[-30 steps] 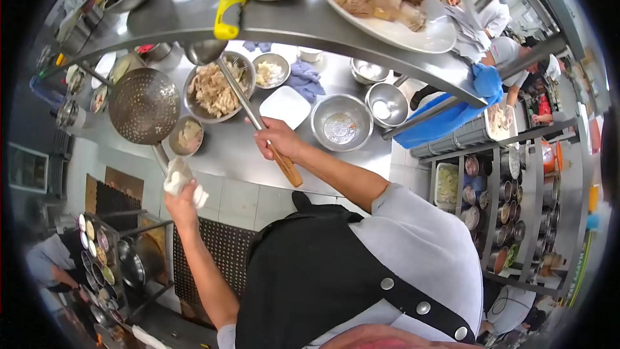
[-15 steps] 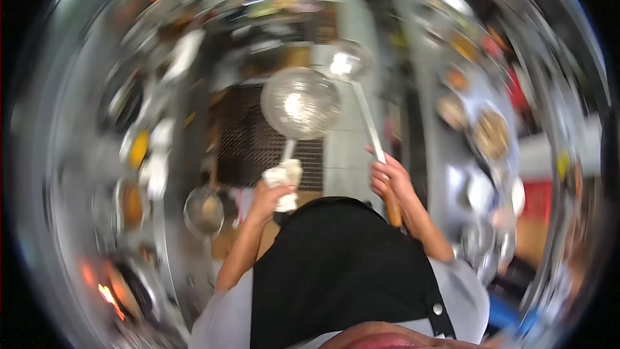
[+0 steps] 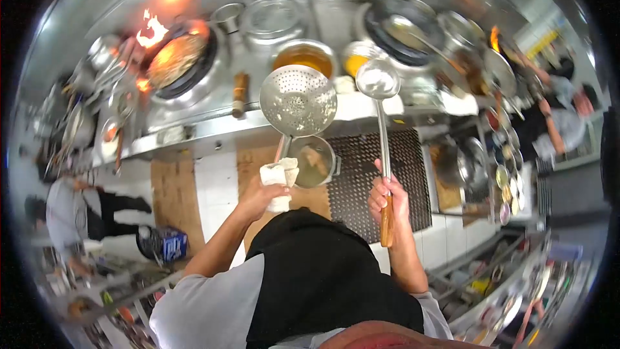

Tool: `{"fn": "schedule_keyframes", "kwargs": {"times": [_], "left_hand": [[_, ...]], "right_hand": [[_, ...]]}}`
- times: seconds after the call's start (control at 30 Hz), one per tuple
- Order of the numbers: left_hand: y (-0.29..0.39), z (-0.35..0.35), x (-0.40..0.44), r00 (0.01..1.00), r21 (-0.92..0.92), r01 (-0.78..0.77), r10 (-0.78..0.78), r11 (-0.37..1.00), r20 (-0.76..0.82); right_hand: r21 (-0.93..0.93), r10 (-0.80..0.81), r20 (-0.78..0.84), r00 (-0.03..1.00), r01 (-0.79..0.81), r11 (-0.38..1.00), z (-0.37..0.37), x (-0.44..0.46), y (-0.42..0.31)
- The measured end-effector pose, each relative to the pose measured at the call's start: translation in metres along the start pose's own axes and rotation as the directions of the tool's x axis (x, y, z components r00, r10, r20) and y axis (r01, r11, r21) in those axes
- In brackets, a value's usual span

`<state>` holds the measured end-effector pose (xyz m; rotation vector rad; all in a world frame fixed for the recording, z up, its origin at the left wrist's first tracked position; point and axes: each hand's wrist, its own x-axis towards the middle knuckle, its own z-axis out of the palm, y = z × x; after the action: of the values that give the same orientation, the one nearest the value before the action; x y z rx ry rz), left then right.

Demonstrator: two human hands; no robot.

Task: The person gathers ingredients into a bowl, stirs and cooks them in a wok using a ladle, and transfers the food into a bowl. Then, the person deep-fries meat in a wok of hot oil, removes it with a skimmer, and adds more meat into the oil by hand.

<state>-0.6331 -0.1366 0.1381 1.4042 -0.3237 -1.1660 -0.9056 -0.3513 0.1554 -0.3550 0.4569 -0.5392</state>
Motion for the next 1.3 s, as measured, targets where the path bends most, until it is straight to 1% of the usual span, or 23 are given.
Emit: {"fn": "schedule_keyframes", "kwargs": {"times": [0.13, 0.2, 0.27, 0.33, 0.4, 0.47, 0.5, 0.53, 0.6, 0.63, 0.67, 0.73, 0.8, 0.87, 0.93, 0.97, 1.0, 1.03, 1.07, 1.1, 1.13, 1.23, 1.3], "left_hand": [[0.038, -0.024, -0.005, 0.966, -0.165, -0.072, 0.028, 0.984, -0.256], [0.074, -0.042, -0.005, 0.917, -0.148, -0.115, 0.048, 0.982, -0.395], [0.098, -0.086, 0.012, 0.873, -0.091, -0.159, 0.097, 0.983, -0.477], [0.13, -0.122, 0.029, 0.805, 0.061, -0.208, 0.206, 0.976, -0.557], [0.169, -0.157, 0.04, 0.731, 0.288, -0.197, 0.336, 0.937, -0.594], [0.205, -0.2, 0.055, 0.743, 0.398, -0.155, 0.372, 0.904, -0.556], [0.221, -0.209, 0.062, 0.72, 0.409, -0.157, 0.388, 0.899, -0.576], [0.24, -0.231, 0.072, 0.715, 0.426, -0.166, 0.406, 0.889, -0.569], [0.252, -0.287, 0.1, 0.683, 0.616, 0.137, 0.377, 0.775, -0.626], [0.255, -0.317, 0.119, 0.617, 0.723, 0.386, 0.423, 0.572, -0.664], [0.244, -0.338, 0.13, 0.622, 0.721, 0.388, 0.414, 0.574, -0.665], [0.237, -0.368, 0.151, 0.486, 0.804, 0.313, 0.642, 0.506, -0.593], [0.244, -0.373, 0.149, 0.514, 0.765, 0.363, 0.571, 0.532, -0.64], [0.233, -0.383, 0.15, 0.687, 0.421, -0.181, 0.42, 0.889, -0.592], [0.216, -0.359, 0.137, 0.636, 0.533, -0.122, 0.478, 0.837, -0.606], [0.191, -0.363, 0.134, 0.642, 0.52, -0.205, 0.515, 0.829, -0.568], [0.17, -0.36, 0.123, 0.671, 0.572, -0.121, 0.491, 0.812, -0.555], [0.142, -0.35, 0.115, 0.664, 0.495, -0.183, 0.478, 0.849, -0.574], [0.115, -0.341, 0.105, 0.636, 0.549, -0.174, 0.519, 0.818, -0.571], [0.096, -0.321, 0.091, 0.665, 0.419, -0.323, 0.518, 0.849, -0.538], [0.086, -0.292, 0.077, 0.699, 0.294, -0.318, 0.432, 0.901, -0.569], [0.06, -0.231, 0.054, 0.785, -0.019, -0.28, 0.218, 0.96, -0.58], [0.026, -0.221, 0.064, 0.84, -0.12, -0.246, 0.15, 0.962, -0.521]], "right_hand": [[-0.244, 0.156, 0.037, 0.987, -0.142, 0.959, 0.046, 0.088, -0.008], [-0.441, 0.221, 0.055, 0.974, -0.174, 0.88, 0.074, 0.138, -0.004], [-0.595, 0.231, 0.169, 0.958, -0.087, 0.799, 0.112, 0.191, 0.007], [-0.758, 0.271, 0.289, 0.918, 0.046, 0.65, 0.146, 0.252, 0.031], [-0.815, 0.182, 0.365, 0.913, 0.22, 0.536, 0.2, 0.285, 0.073], [-0.918, 0.115, 0.347, 0.931, 0.312, 0.247, 0.238, 0.318, 0.122], [-0.786, -0.069, 0.612, 0.788, 0.598, -0.156, 0.232, 0.362, 0.162], [-0.852, 0.065, 0.454, 0.888, 0.455, -0.257, 0.256, 0.375, 0.173], [-0.808, 0.094, 0.507, 0.857, 0.51, -0.294, 0.263, 0.427, 0.207], [-0.813, 0.091, 0.501, 0.861, 0.504, -0.292, 0.268, 0.431, 0.222], [-0.842, 0.054, 0.465, 0.884, 0.46, -0.281, 0.272, 0.43, 0.238], [-0.865, 0.006, 0.434, 0.901, 0.419, -0.276, 0.289, 0.459, 0.263], [-0.859, 0.082, 0.432, 0.898, 0.438, -0.266, 0.281, 0.483, 0.288], [-0.82, 0.136, 0.456, 0.88, 0.475, -0.32, 0.276, 0.487, 0.275], [-0.85, 0.059, 0.439, 0.896, 0.436, -0.295, 0.259, 0.484, 0.266], [-0.807, -0.074, 0.583, 0.809, 0.565, -0.172, 0.221, 0.492, 0.27], [-0.822, -0.074, 0.559, 0.826, 0.541, -0.177, 0.202, 0.48, 0.261], [-0.86, -0.117, 0.503, 0.856, 0.484, -0.16, 0.183, 0.458, 0.252], [-0.895, -0.167, 0.444, 0.881, 0.424, -0.142, 0.165, 0.435, 0.246], [-0.931, -0.122, 0.322, 0.939, 0.292, -0.218, 0.144, 0.417, 0.243], [-0.943, -0.099, 0.186, 0.978, 0.149, -0.299, 0.119, 0.404, 0.237], [-0.889, -0.114, 0.088, 0.99, 0.027, -0.457, 0.052, 0.39, 0.235], [-0.871, -0.136, 0.063, 0.989, -0.012, -0.491, 0.026, 0.394, 0.232]]}}
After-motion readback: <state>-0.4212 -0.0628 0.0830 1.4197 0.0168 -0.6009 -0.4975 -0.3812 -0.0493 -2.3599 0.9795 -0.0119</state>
